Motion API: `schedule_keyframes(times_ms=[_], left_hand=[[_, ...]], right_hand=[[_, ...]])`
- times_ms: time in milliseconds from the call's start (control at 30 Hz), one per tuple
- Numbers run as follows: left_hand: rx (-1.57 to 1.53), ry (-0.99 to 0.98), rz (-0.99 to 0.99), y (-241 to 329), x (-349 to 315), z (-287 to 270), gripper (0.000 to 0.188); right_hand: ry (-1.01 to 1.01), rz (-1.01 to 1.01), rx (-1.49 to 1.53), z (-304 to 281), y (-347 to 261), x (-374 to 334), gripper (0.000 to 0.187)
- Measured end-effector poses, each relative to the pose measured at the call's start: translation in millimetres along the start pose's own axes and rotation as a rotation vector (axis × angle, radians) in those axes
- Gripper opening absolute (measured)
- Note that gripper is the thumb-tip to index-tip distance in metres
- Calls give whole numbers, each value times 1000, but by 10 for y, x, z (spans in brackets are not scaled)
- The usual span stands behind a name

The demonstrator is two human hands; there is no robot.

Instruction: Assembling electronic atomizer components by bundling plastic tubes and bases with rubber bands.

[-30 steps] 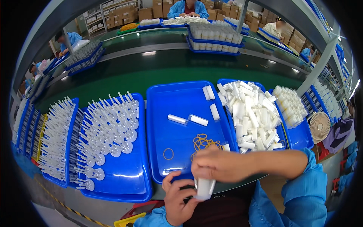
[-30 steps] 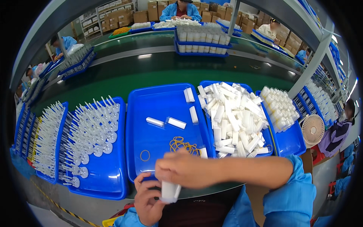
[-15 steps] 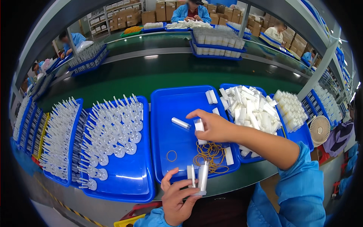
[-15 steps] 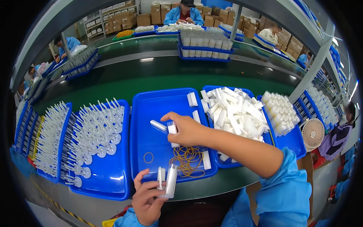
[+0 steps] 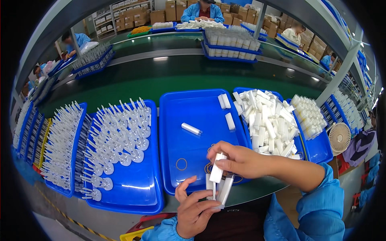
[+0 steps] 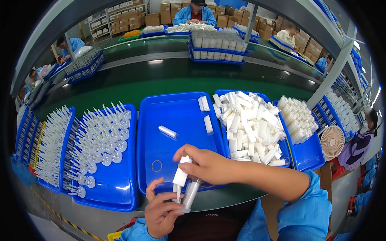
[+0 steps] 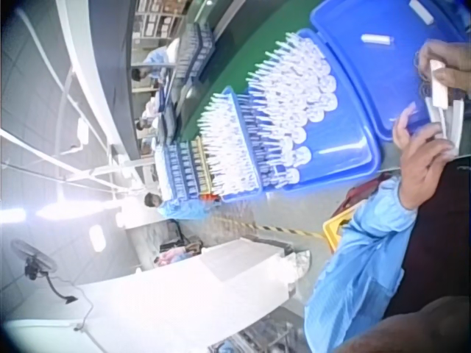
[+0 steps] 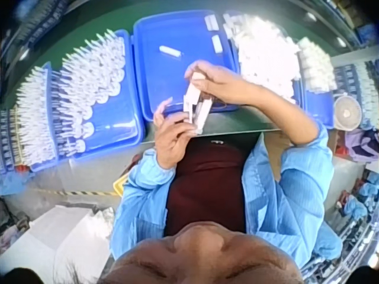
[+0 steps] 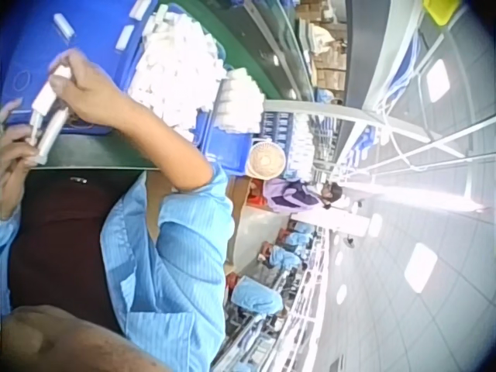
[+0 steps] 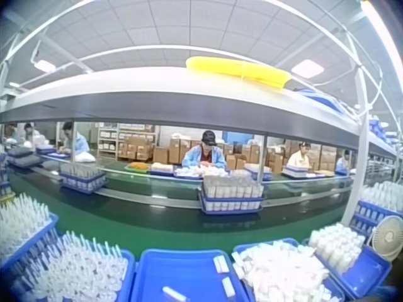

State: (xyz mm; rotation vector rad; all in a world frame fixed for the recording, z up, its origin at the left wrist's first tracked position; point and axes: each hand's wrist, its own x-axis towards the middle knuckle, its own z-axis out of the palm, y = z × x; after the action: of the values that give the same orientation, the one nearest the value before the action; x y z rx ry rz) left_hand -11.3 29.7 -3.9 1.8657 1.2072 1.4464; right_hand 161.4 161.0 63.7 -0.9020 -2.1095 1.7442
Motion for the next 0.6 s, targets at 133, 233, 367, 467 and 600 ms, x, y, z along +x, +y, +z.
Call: schedule_keyframes(times_ms=[133,233,367,467,600], left_hand=[[25,-21,-21,9,15,-22,10],[169,-76,78,106,-5,-18,17],[179,-112,84,93,2,22,19],[264,-181,163,159,-40,10,20],[225,4,165,104,-49,42,17]], right_hand=[[25,-126,-601,-39,-207,-120,21],[-89,38,-310,-104,-251,-133,21],[-37,-128,-604,-55,-251,-205,22],[-164,-183,-442,-86,-240,-248,21],[-272,-60,-302,39,-113,-271,21]])
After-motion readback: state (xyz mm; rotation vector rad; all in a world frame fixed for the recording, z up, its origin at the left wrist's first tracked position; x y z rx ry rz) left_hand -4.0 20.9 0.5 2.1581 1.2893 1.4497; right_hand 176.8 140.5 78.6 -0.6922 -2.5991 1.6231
